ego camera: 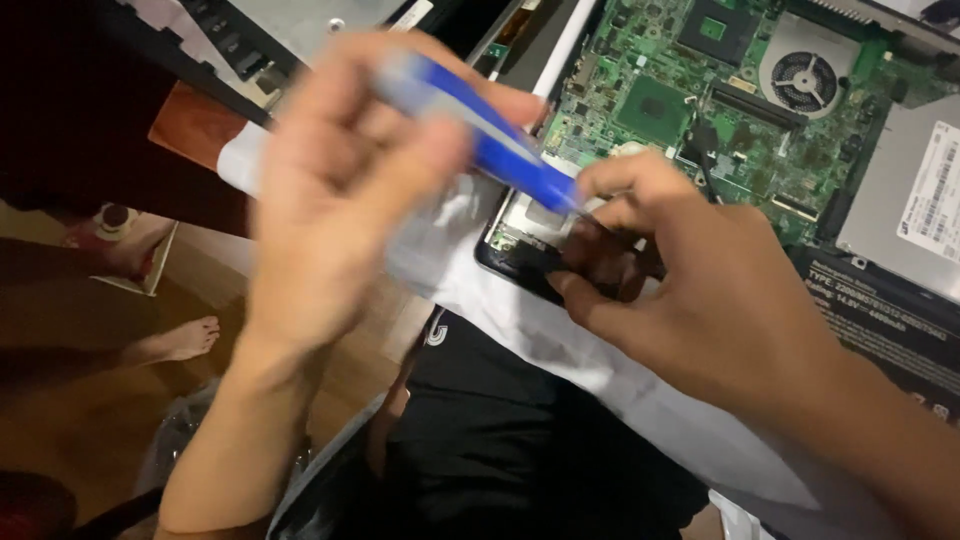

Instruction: Installing a replacement battery into a laptop chassis, connecting the power cable, and securing it with screws.

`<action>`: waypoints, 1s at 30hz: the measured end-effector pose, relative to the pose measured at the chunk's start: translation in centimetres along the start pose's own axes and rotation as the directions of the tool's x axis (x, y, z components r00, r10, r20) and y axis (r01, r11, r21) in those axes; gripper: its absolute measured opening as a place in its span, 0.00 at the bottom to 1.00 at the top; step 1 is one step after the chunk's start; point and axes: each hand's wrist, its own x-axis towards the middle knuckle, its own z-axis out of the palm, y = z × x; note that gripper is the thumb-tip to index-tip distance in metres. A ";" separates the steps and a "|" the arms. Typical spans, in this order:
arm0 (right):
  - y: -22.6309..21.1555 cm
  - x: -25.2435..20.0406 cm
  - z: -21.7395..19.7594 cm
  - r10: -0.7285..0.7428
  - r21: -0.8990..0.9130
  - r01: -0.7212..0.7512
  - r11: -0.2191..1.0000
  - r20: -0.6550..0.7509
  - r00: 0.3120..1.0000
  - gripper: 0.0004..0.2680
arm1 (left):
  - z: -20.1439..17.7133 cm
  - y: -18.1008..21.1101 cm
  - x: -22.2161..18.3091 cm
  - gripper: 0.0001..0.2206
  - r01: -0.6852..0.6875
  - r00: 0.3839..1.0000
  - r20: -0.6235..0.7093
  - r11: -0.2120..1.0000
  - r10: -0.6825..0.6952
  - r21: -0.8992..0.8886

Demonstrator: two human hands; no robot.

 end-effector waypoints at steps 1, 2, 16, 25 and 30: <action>0.7 0.0 0.3 -0.144 -0.004 0.144 0.990 -0.033 0.989 0.19 | -0.5 0.6 -0.3 0.08 0.019 0.995 -0.093 0.998 -0.024 -0.057; 0.9 0.0 0.4 -0.144 -0.003 0.144 0.990 -0.030 0.989 0.19 | -1.2 0.3 -0.5 0.08 0.021 0.995 -0.095 0.998 -0.026 -0.056; 2.1 0.1 1.1 -0.409 -0.100 0.400 0.911 -0.107 0.906 0.20 | -1.2 2.3 -2.8 0.14 -0.010 0.911 -0.381 0.931 0.159 0.364; 1.6 0.2 1.1 -0.456 -0.088 0.448 0.890 -0.123 0.881 0.08 | -1.9 2.6 -3.4 0.14 -0.008 0.916 -0.369 0.927 0.157 0.374; 1.6 0.2 1.0 -0.515 -0.085 0.508 0.857 -0.135 0.846 0.07 | -1.4 2.6 -3.2 0.13 -0.011 0.920 -0.359 0.925 0.159 0.381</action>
